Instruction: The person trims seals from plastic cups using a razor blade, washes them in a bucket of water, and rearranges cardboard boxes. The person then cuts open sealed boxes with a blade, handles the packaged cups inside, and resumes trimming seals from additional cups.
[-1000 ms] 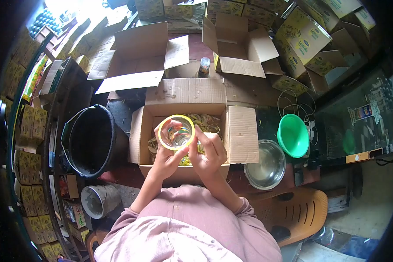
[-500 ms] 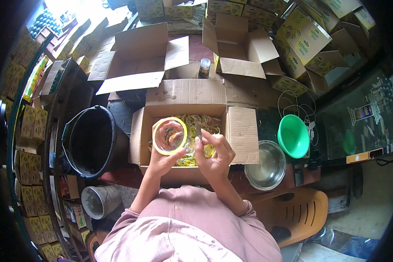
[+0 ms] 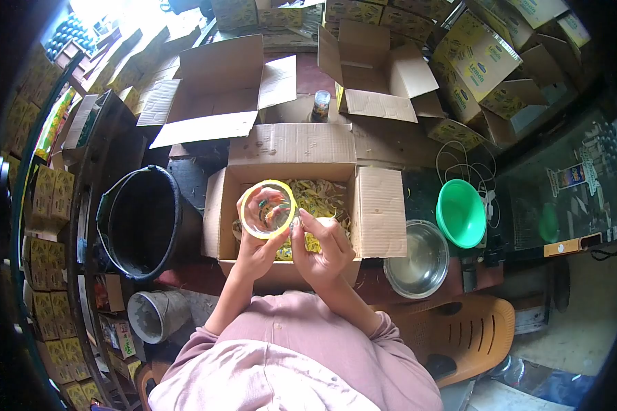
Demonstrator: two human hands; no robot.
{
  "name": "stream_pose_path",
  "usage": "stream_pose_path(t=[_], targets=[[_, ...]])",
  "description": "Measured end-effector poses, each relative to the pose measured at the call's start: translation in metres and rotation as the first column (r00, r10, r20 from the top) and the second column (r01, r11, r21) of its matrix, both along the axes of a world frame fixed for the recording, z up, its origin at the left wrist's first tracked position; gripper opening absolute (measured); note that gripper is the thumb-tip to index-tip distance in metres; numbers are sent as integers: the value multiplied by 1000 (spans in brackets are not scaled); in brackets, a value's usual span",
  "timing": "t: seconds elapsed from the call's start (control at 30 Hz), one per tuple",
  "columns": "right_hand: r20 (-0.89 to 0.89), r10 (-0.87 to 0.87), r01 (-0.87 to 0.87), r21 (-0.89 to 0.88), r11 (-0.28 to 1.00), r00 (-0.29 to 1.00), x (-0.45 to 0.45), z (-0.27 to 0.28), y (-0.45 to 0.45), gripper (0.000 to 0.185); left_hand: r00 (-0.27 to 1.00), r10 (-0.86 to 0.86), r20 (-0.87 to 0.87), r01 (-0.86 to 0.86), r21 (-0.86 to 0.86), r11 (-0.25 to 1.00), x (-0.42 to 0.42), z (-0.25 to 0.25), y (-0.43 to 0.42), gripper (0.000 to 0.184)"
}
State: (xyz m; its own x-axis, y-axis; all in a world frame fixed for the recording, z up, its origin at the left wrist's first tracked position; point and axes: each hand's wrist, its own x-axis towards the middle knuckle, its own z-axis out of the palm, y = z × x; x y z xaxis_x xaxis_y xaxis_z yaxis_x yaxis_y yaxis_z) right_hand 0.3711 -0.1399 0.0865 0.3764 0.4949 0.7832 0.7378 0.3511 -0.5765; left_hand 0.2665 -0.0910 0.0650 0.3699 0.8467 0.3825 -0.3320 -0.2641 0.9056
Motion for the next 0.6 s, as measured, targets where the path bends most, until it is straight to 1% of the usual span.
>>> stream_pose_path(t=[0.2, 0.27, 0.37, 0.4, 0.47, 0.5, 0.6], targets=[[30, -41, 42, -5, 999, 999, 2, 2, 2, 28, 998, 0, -70, 3, 45, 999, -1, 0, 0, 69], [36, -61, 61, 15, 998, 997, 3, 1, 5, 28, 992, 12, -126, -2, 78, 997, -3, 1, 0, 70], [92, -47, 47, 11, 999, 995, 5, 2, 6, 29, 980, 14, -196, 12, 129, 992, -6, 0, 3, 69], [74, -48, 48, 5, 999, 996, 5, 2, 6, 29, 976, 12, -217, 21, 146, 989, -7, -1, 4, 70], [41, -50, 50, -8, 999, 998, 5, 3, 7, 30, 983, -21, -184, 40, 100, 994, -7, -3, 3, 69], [35, -27, 28, -13, 1000, 999, 6, 5, 8, 30, 985, -36, -167, 50, 78, 996, -8, -4, 3, 69], [15, 48, -48, -37, 998, 999, 13, 10, 11, 32, 963, -27, -267, 71, 154, 985, -13, -2, 5, 71]])
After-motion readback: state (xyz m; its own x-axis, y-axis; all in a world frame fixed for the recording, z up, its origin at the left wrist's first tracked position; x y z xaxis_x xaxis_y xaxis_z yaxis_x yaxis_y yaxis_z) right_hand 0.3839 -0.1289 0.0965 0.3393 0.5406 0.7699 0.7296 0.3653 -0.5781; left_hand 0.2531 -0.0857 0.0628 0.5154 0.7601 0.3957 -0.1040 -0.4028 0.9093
